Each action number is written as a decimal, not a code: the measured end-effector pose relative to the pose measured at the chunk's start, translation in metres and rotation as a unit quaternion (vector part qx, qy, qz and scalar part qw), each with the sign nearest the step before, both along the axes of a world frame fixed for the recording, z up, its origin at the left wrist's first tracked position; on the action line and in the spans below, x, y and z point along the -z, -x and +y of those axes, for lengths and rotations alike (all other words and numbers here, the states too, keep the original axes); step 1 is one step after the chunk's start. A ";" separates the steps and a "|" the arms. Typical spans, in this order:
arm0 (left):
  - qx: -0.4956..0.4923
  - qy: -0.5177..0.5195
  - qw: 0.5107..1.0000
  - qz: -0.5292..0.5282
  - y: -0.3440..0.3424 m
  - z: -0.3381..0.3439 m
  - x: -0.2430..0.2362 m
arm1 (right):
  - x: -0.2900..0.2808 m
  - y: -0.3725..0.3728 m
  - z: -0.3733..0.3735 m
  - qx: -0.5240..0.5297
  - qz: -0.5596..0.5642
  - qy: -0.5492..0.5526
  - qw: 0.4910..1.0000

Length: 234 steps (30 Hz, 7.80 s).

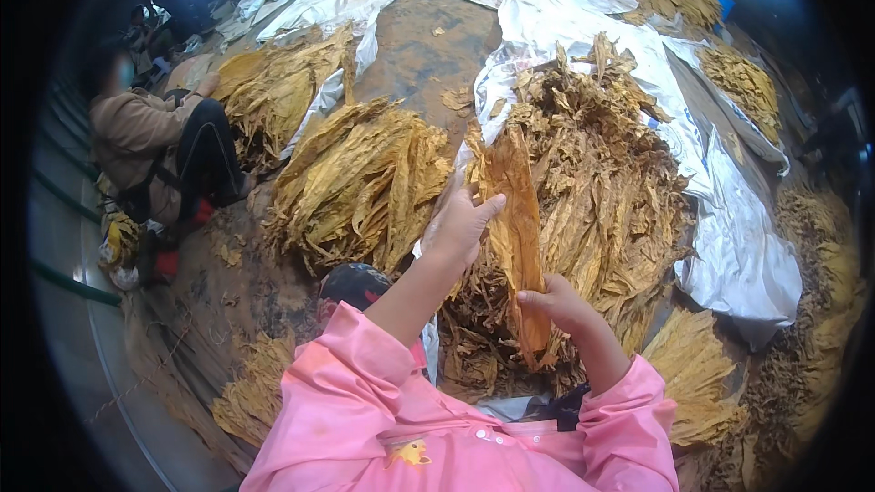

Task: The person sits on the floor and processes dried leaves by hand. They pick up individual leaves, strip off parts, and place them into a pile. Other workers are visible in the background doing similar tasks.

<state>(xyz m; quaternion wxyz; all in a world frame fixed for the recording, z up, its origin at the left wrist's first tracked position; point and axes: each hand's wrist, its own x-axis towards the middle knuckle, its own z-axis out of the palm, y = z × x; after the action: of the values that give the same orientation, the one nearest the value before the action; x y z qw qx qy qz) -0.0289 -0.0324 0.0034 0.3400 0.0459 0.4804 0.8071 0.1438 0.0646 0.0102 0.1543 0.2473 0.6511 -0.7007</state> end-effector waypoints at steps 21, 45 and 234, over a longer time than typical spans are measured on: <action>0.262 0.192 0.919 0.221 -0.031 -0.006 -0.023 | 0.015 0.013 0.056 0.449 0.291 0.062 0.842; 0.304 0.199 0.834 0.415 -0.053 0.006 0.017 | 0.017 0.015 0.028 0.414 0.247 0.122 0.868; 0.141 -0.103 0.980 -0.093 0.003 0.036 -0.008 | 0.022 -0.008 0.005 0.032 0.089 0.068 0.993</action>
<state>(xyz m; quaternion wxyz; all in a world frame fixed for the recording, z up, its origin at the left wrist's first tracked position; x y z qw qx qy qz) -0.0317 0.0033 0.0118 0.4872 0.0733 0.3496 0.7969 0.1521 0.0698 -0.0118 0.0896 0.1935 0.6048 -0.7673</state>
